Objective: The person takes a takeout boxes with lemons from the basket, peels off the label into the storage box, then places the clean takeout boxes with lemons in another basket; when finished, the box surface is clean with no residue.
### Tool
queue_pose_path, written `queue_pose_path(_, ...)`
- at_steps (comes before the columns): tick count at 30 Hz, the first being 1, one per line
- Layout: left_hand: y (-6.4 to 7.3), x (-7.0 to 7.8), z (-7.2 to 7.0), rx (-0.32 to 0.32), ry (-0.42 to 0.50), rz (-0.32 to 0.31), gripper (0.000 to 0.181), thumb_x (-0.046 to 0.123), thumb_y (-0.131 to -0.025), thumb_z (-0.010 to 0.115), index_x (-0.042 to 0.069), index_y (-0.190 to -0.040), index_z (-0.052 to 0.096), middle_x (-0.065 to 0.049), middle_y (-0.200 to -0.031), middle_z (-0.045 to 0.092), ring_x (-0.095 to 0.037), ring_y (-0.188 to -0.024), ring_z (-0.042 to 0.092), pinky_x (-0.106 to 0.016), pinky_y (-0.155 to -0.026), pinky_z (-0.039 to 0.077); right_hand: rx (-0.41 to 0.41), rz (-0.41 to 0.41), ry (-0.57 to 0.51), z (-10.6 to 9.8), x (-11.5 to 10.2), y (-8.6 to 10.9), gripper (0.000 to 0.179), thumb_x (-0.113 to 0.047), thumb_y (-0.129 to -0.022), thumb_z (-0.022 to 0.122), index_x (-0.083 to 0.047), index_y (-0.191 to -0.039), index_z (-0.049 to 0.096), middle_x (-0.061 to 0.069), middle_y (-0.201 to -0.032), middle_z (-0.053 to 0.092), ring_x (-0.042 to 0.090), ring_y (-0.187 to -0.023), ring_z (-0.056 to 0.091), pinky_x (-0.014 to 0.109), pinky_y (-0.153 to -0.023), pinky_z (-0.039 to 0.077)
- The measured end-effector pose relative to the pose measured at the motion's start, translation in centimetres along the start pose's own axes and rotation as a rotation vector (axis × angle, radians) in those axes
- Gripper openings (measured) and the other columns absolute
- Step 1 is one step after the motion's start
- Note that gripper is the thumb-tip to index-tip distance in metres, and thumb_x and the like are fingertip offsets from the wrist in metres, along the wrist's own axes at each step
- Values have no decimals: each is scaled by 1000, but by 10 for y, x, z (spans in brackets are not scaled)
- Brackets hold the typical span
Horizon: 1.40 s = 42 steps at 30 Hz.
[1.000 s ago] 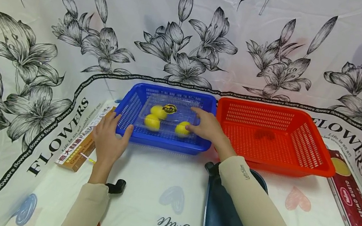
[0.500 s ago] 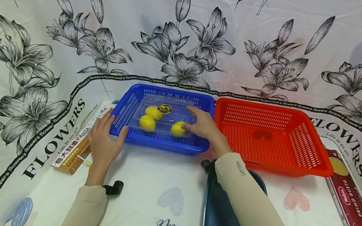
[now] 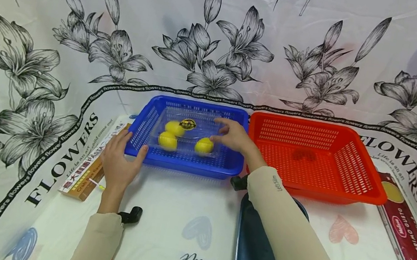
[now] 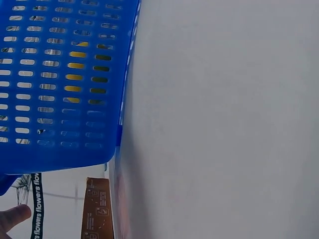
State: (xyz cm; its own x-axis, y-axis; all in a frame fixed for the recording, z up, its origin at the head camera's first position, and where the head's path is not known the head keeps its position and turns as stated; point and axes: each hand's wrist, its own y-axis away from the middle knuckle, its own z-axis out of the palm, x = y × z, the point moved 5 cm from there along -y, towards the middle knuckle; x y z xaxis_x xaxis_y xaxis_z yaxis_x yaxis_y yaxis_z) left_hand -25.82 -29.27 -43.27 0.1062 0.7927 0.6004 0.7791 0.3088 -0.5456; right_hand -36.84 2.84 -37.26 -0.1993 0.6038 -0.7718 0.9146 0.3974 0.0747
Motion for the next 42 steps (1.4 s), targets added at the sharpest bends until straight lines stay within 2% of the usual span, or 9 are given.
queue_pose_path(8,-1,2,0,10,5,15,69,50,-89,70,8,-142,59,-11,-153,52,-39,-146,39,-67,-113,24,-10,18,-71,-2,0,-10,63,-21,-93,75,-14,-150,51,20,-137,62,34,-126,59,52,-108,49)
queue_pose_path(13,0,1,1,9,4,9,68,49,-89,70,8,-142,59,-11,-153,53,-39,-145,41,-66,-112,25,-7,40,-105,-3,2,-13,53,-24,-95,73,-15,-145,57,17,-137,63,33,-126,60,52,-108,49)
queue_pose_path(19,0,1,2,9,2,2,68,50,-89,70,8,-142,59,-10,-154,52,-38,-145,42,-66,-111,26,50,48,-162,-9,7,-15,43,-29,-97,71,-17,-138,63,14,-133,64,32,-121,62,52,-108,48)
queue_pose_path(24,1,2,0,10,-4,0,69,50,-89,70,8,-142,59,-8,-155,51,-38,-145,42,-66,-111,26,82,75,-275,-12,11,-17,39,-30,-97,70,-19,-134,65,12,-141,59,32,-128,58,54,-113,44)
queue_pose_path(28,1,3,-1,12,-5,6,68,49,-89,70,8,-142,59,-8,-155,51,-38,-144,43,-65,-111,26,68,107,-314,-11,12,-20,43,-33,-97,70,-19,-137,63,10,-148,53,33,-134,52,56,-115,41)
queue_pose_path(32,2,3,-2,5,-3,-2,68,50,-89,69,8,-143,58,-7,-156,50,-38,-144,43,-66,-111,26,40,137,-294,-8,12,-20,48,-35,-96,71,-21,-141,60,12,-154,47,35,-141,45,58,-118,36)
queue_pose_path(37,2,5,-2,3,7,1,69,50,-89,70,8,-142,58,-7,-157,50,-39,-143,44,-66,-111,25,13,132,-273,-4,11,-21,54,-32,-95,73,-21,-145,56,14,-162,36,35,-152,31,61,-121,30)
queue_pose_path(42,1,5,-3,16,5,12,68,49,-89,70,8,-142,59,-7,-155,51,-39,-142,45,-66,-111,26,-51,125,-270,2,12,-26,65,-29,-94,74,-21,-152,46,12,-163,33,36,-145,39,56,-116,40)
